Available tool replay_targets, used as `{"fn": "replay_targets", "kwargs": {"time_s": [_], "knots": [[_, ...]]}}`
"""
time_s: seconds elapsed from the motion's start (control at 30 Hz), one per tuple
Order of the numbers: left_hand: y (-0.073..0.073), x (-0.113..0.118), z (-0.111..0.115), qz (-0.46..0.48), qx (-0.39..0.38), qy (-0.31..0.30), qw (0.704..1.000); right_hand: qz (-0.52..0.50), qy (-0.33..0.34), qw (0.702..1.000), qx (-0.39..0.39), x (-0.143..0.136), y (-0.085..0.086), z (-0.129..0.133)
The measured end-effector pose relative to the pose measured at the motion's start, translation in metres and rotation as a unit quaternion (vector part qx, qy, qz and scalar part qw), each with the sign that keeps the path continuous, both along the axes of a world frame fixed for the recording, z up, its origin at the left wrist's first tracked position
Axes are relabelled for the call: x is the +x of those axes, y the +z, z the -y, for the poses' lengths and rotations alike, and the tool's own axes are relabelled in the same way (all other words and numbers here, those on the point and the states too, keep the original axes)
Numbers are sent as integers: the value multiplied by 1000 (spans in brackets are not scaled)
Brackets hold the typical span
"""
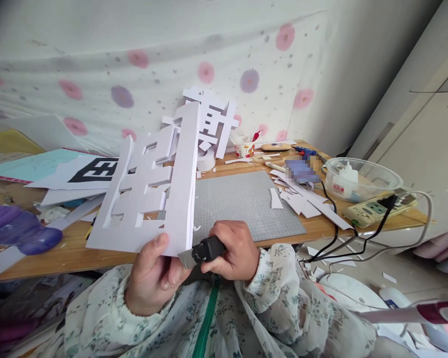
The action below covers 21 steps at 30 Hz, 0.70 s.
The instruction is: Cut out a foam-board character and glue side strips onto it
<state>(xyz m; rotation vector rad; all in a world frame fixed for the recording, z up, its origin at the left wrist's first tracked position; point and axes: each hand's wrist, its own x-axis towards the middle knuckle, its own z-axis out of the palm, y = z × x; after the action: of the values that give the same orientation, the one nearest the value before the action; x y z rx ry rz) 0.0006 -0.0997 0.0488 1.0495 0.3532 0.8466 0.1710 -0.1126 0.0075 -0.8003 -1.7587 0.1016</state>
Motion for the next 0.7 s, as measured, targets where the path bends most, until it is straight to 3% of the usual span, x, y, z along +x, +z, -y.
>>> {"fn": "replay_targets", "kwargs": {"time_s": [0.17,0.57,0.7], "knots": [[-3,0,4,22,17,-27,999,0,-10,1000,23,0,0,-1],[-9,1,5,10,11,16,1000,-3,-33,999,32,-1,-3,-3],[-8,1,6,13,20,1,1000,-6,-23,999,45,-2,1,-3]]}}
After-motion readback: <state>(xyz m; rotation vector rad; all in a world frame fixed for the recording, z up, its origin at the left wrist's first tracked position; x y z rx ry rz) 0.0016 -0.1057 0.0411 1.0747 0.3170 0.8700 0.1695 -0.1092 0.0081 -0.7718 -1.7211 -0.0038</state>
